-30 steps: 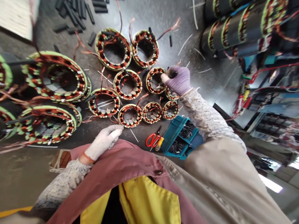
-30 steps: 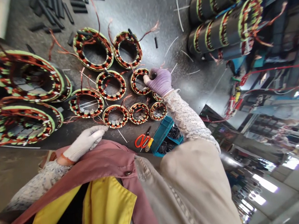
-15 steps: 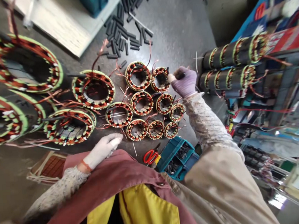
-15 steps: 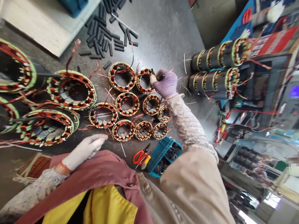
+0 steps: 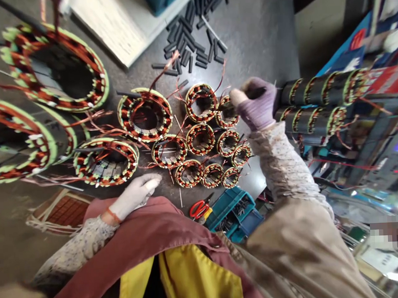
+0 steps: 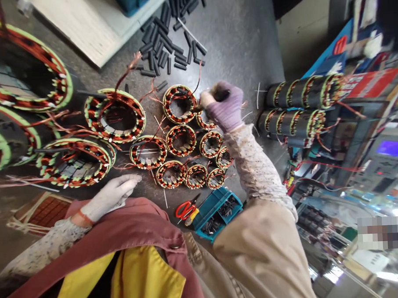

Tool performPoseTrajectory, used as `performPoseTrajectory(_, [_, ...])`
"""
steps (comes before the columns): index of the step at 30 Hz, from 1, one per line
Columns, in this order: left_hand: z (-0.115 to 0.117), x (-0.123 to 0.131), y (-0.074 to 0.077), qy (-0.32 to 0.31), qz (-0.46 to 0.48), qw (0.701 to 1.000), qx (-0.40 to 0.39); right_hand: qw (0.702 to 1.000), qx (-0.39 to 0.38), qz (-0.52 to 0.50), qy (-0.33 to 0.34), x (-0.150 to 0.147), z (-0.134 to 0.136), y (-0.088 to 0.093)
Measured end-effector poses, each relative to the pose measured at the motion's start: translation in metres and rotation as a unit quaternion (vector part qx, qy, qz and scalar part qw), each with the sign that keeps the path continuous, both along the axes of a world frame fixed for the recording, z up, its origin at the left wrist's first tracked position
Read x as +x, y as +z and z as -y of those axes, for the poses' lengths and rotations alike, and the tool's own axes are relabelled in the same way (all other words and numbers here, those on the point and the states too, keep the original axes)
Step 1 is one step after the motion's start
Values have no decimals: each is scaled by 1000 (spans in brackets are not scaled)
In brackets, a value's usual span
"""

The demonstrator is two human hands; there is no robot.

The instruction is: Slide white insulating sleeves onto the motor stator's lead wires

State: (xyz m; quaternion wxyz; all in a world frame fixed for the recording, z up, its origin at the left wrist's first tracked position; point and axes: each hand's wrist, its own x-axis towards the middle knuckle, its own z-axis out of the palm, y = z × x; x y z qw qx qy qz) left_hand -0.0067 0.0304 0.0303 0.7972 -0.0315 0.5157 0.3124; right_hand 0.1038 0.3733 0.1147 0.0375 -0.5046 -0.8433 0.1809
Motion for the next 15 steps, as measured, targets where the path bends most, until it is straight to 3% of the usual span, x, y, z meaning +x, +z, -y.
performPoseTrajectory(5, [3, -3, 0, 26, 10, 1000, -7, 991, -27, 108, 69, -25, 3, -36])
performPoseTrajectory(7, [7, -4, -2, 37, 9, 999, -16, 986, -15, 148, 73, -31, 4, -40])
performPoseTrajectory(9, [12, -5, -5, 41, 8, 999, -20, 987, -19, 149, 65, -34, 8, -30])
performPoseTrajectory(13, [17, -6, -7, 47, 10, 999, -14, 998, -38, -21, 37, -23, 40, 11])
performPoseTrajectory(15, [18, -6, -5, 49, 10, 999, -10, 996, -70, -44, 33, -6, 61, 20])
